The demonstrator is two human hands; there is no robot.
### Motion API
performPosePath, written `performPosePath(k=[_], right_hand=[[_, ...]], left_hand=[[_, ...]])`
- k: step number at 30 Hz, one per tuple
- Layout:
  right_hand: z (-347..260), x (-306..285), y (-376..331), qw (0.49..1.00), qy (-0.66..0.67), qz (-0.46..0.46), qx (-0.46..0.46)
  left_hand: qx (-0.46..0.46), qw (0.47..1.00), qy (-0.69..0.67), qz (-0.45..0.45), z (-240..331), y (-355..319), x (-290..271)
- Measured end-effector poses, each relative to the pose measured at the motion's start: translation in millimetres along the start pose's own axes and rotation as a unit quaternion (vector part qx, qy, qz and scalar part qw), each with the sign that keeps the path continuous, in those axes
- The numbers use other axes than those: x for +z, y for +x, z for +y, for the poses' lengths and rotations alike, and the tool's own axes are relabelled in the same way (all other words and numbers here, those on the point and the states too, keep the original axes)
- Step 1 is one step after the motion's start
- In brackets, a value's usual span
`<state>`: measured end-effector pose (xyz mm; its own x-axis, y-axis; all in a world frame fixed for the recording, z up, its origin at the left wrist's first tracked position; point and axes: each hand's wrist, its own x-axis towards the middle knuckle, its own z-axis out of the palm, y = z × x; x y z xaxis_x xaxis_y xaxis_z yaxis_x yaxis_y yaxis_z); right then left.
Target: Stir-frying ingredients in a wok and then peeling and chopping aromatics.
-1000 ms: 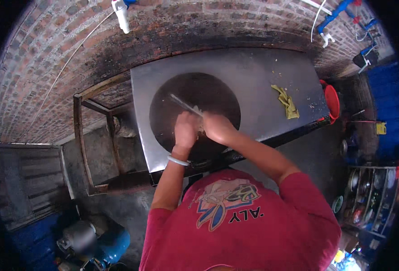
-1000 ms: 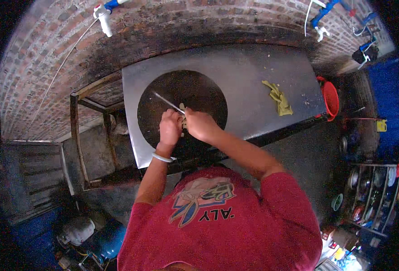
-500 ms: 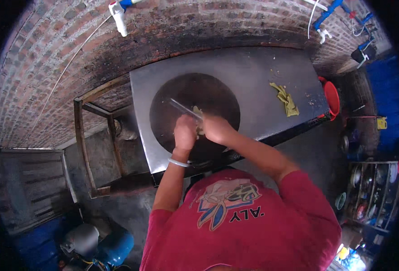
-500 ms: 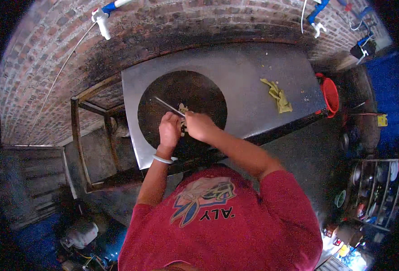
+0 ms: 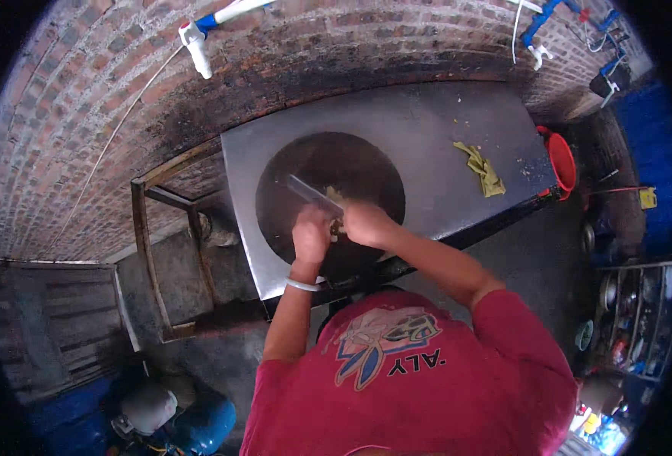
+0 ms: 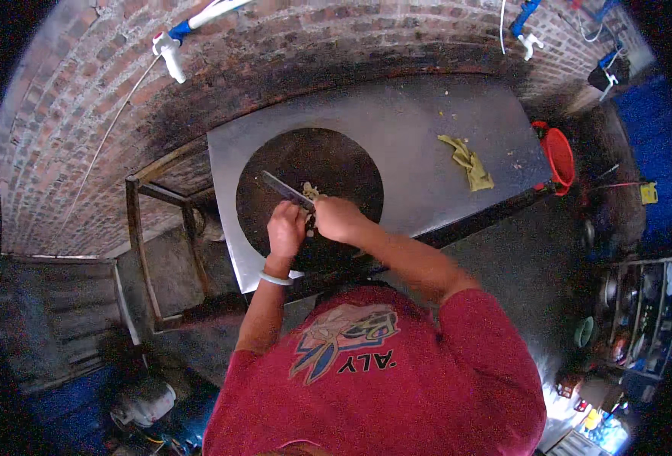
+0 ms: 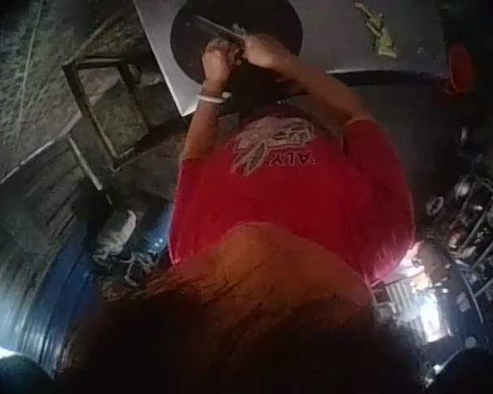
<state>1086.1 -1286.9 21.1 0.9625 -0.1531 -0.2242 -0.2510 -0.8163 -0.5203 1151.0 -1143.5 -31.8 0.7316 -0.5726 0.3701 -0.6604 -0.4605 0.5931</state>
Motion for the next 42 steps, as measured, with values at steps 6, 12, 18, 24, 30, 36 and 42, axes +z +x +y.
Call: performPosePath(k=[6, 12, 18, 24, 30, 36, 42], right_hand=[[21, -13, 8, 1.0, -0.021, -0.008, 0.009], [5, -17, 7, 1.0, -0.017, -0.011, 0.01], [9, 0, 4, 0.999, -0.013, -0.029, 0.012], [12, -12, 6, 0.999, -0.037, -0.023, 0.0], [7, -6, 10, 0.998, -0.042, -0.056, -0.004], [2, -4, 1, 0.998, -0.045, -0.03, -0.029], [-10, -8, -7, 0.998, -0.028, -0.053, -0.014]], left_hand=[[-0.034, 0.997, -0.033, 0.056, 17, -14, -7], [-0.016, 0.998, -0.031, 0.044, 2, -1, 22], [-0.03, 0.997, 0.026, 0.064, 8, -4, 21], [-0.014, 0.998, 0.007, 0.053, 6, -12, 15], [-0.023, 0.998, 0.01, 0.053, 7, -3, 18], [-0.045, 0.998, 0.002, 0.032, 14, -11, 5], [-0.04, 0.999, 0.023, 0.016, 13, -10, 7]])
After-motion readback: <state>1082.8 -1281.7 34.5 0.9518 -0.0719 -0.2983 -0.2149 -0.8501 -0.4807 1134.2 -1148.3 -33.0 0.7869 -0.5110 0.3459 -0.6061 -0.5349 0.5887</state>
